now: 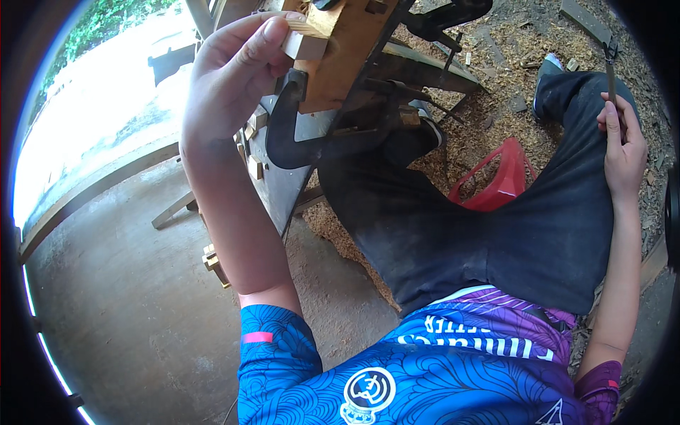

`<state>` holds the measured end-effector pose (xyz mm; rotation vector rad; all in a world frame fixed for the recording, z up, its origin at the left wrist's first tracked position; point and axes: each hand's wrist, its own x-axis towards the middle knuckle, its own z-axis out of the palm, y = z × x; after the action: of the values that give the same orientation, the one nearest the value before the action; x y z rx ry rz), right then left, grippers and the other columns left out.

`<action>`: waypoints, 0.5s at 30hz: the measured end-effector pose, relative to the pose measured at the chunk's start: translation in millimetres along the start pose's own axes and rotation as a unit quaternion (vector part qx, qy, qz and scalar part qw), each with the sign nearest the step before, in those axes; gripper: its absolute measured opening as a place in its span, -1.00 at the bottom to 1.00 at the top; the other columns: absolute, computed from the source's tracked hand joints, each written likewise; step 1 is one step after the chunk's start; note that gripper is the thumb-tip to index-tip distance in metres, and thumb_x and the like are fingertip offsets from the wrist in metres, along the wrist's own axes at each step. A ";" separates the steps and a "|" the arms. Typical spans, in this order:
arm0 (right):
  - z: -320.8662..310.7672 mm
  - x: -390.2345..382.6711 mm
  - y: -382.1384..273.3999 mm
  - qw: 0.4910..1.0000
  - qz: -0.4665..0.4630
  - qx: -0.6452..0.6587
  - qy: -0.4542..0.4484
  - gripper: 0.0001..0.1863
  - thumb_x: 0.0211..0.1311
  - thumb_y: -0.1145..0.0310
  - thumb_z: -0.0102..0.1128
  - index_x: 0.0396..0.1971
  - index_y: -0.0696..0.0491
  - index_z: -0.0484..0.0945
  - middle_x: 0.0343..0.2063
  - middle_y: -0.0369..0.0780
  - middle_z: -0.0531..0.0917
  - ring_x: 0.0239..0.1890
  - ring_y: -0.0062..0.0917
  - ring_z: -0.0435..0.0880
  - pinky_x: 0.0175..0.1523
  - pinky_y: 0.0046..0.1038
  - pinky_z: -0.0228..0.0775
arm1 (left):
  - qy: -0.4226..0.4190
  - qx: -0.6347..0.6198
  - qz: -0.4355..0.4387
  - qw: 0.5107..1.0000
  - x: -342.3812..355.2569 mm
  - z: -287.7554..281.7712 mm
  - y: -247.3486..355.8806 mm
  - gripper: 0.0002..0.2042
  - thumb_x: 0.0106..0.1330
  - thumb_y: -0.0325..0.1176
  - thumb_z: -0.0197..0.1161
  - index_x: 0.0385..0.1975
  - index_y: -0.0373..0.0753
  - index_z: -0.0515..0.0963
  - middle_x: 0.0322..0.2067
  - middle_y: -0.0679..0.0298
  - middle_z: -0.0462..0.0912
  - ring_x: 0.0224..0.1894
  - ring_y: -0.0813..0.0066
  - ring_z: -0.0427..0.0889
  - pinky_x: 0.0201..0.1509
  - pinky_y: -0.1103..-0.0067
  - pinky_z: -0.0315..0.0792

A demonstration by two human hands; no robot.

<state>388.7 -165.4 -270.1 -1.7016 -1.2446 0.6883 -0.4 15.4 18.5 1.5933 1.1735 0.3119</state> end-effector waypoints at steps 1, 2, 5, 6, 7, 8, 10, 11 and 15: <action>0.0 -0.1 0.1 1.000 0.004 -0.003 -0.001 -0.66 0.61 0.17 0.06 0.09 0.09 0.62 -0.40 -0.40 0.58 -0.30 -0.78 0.53 -0.10 -0.66 0.41 | -0.007 0.000 0.022 1.000 0.5 1.3 -1.9 -0.54 0.47 -0.13 0.31 0.09 -0.47 0.59 -0.17 0.14 0.72 -0.16 0.44 0.70 -0.05 0.55 0.58; 0.0 -0.4 0.1 1.000 0.004 -0.002 0.001 -0.66 0.61 0.17 0.06 0.09 0.09 0.62 -0.40 -0.40 0.58 -0.30 -0.78 0.53 -0.10 -0.66 0.41 | -0.014 -0.001 0.043 0.999 1.6 3.0 -2.9 -0.56 0.49 -0.15 0.29 0.09 -0.46 0.60 -0.20 0.16 0.73 -0.22 0.55 0.68 -0.11 0.61 0.61; 0.3 -0.6 0.0 1.000 0.002 -0.004 0.004 -0.66 0.61 0.17 0.06 0.10 0.09 0.62 -0.40 -0.40 0.58 -0.30 -0.79 0.53 -0.11 -0.66 0.40 | 0.019 -0.006 0.018 1.000 -1.7 9.3 0.6 -0.57 0.49 -0.15 0.30 0.08 -0.45 0.61 -0.20 0.18 0.72 -0.24 0.56 0.65 -0.13 0.58 0.59; 0.6 -0.1 0.1 1.000 0.000 0.000 0.003 -0.66 0.61 0.18 0.06 0.10 0.10 0.62 -0.40 -0.40 0.58 -0.31 -0.79 0.53 -0.11 -0.66 0.40 | 0.019 -0.005 0.018 1.000 -1.5 8.1 -0.5 -0.57 0.49 -0.15 0.30 0.08 -0.45 0.61 -0.20 0.18 0.72 -0.24 0.56 0.65 -0.13 0.58 0.59; 0.9 0.1 0.3 1.000 -0.001 0.003 0.002 -0.66 0.61 0.18 0.06 0.10 0.10 0.62 -0.40 -0.40 0.58 -0.31 -0.79 0.53 -0.10 -0.66 0.40 | 0.022 -0.006 0.027 0.999 -1.3 5.6 -3.1 -0.58 0.48 -0.15 0.30 0.07 -0.44 0.62 -0.20 0.20 0.72 -0.25 0.56 0.63 -0.14 0.57 0.58; 0.8 0.0 1.0 1.000 -0.001 0.004 0.003 -0.66 0.61 0.18 0.06 0.10 0.10 0.62 -0.40 -0.40 0.58 -0.31 -0.79 0.53 -0.10 -0.66 0.40 | 0.024 -0.007 0.037 0.999 -0.6 4.4 -4.9 -0.59 0.48 -0.15 0.30 0.07 -0.43 0.62 -0.21 0.21 0.71 -0.26 0.57 0.61 -0.14 0.55 0.56; 0.6 -0.5 2.5 1.000 -0.001 0.009 0.004 -0.66 0.61 0.19 0.06 0.10 0.10 0.62 -0.40 -0.40 0.58 -0.30 -0.79 0.53 -0.10 -0.66 0.40 | 0.032 -0.011 0.025 0.999 -1.7 5.6 -4.7 -0.59 0.48 -0.15 0.30 0.06 -0.42 0.62 -0.21 0.22 0.71 -0.26 0.57 0.60 -0.15 0.55 0.55; 0.4 -0.6 1.9 1.000 -0.001 0.009 0.005 -0.66 0.61 0.19 0.06 0.10 0.10 0.62 -0.40 -0.40 0.58 -0.30 -0.79 0.53 -0.10 -0.66 0.40 | 0.039 -0.016 0.013 0.999 -2.3 5.6 -4.7 -0.60 0.48 -0.16 0.31 0.06 -0.42 0.63 -0.21 0.22 0.71 -0.26 0.58 0.59 -0.15 0.54 0.53; -0.5 -0.6 0.9 1.000 -0.001 0.003 0.001 -0.66 0.61 0.19 0.06 0.10 0.10 0.62 -0.40 -0.40 0.57 -0.29 -0.78 0.53 -0.10 -0.65 0.40 | 0.017 0.002 0.022 1.000 1.2 0.6 -5.2 -0.60 0.48 -0.16 0.31 0.06 -0.42 0.63 -0.21 0.22 0.71 -0.26 0.57 0.60 -0.15 0.54 0.55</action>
<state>389.3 -166.3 -270.6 -1.6962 -1.2416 0.6885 -2.1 15.6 13.4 1.6253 1.1665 0.3660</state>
